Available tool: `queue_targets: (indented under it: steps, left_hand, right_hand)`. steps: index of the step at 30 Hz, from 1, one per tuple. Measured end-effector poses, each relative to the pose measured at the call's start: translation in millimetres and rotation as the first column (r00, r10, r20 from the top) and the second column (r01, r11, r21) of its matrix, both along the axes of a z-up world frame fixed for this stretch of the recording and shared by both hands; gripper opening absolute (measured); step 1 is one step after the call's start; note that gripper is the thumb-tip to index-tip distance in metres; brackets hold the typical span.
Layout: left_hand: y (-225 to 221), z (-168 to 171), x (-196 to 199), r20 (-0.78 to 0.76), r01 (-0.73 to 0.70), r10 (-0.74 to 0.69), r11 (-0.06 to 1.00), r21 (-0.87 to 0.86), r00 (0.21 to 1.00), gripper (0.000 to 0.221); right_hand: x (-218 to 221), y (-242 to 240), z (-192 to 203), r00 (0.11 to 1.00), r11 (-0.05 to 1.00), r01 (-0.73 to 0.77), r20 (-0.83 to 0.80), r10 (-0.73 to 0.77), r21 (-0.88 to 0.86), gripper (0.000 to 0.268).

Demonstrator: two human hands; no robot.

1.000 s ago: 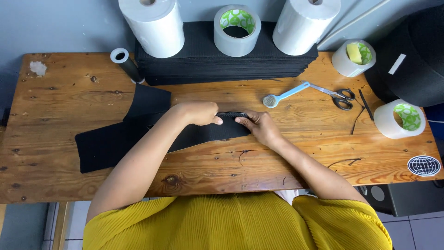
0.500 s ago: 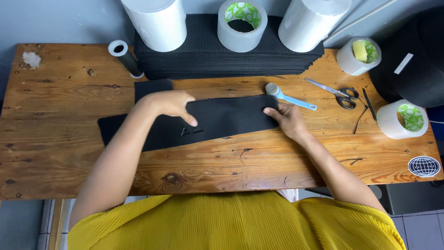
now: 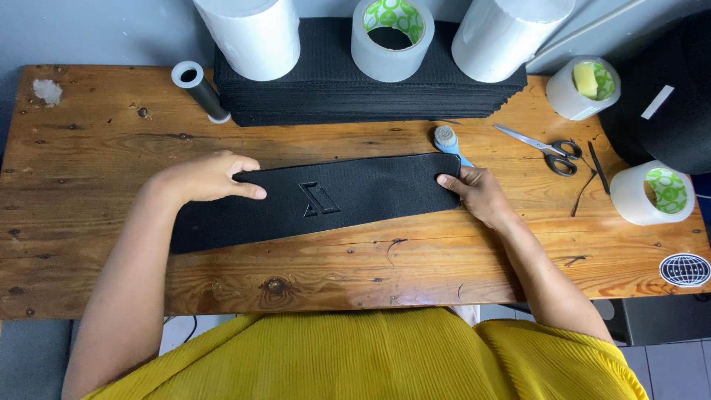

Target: The person inspects a black rectangular piece of material, folds it, and then uses scissors to cut along the edge on a wooden workbench.

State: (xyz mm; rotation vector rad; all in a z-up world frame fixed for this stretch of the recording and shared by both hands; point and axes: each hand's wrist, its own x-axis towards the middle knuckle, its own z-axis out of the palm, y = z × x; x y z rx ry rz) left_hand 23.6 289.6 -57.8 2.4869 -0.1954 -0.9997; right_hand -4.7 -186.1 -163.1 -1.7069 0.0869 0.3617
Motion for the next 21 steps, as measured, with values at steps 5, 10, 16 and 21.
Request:
queue_targets:
  steps: [5,10,16,21]
  left_hand:
    - [4.8,37.0,-9.8,-0.016,-0.010,0.012,0.991,0.137,1.000,0.060]
    - [41.0,25.7,-6.1,-0.141,-0.099,0.142,0.955,0.278,0.980,0.086]
    - [99.2,-90.0,0.4,0.016,-0.468,0.511,0.798,-0.381,0.859,0.054]
    - [84.0,-101.4,-13.1,-0.022,-0.566,0.710,0.543,-0.620,0.704,0.042]
  right_hand:
    - [1.5,-0.7,9.3,0.999,1.000,0.010,-0.046,-0.011,-0.003,0.017]
    - [4.6,-20.6,19.1,0.999,0.971,0.006,-0.040,-0.016,-0.240,0.020]
    - [15.9,-55.4,-6.1,0.999,0.965,0.004,0.039,0.007,-0.262,0.015]
    - [14.2,-47.1,19.2,0.995,0.949,0.075,0.088,-0.050,-0.307,0.015]
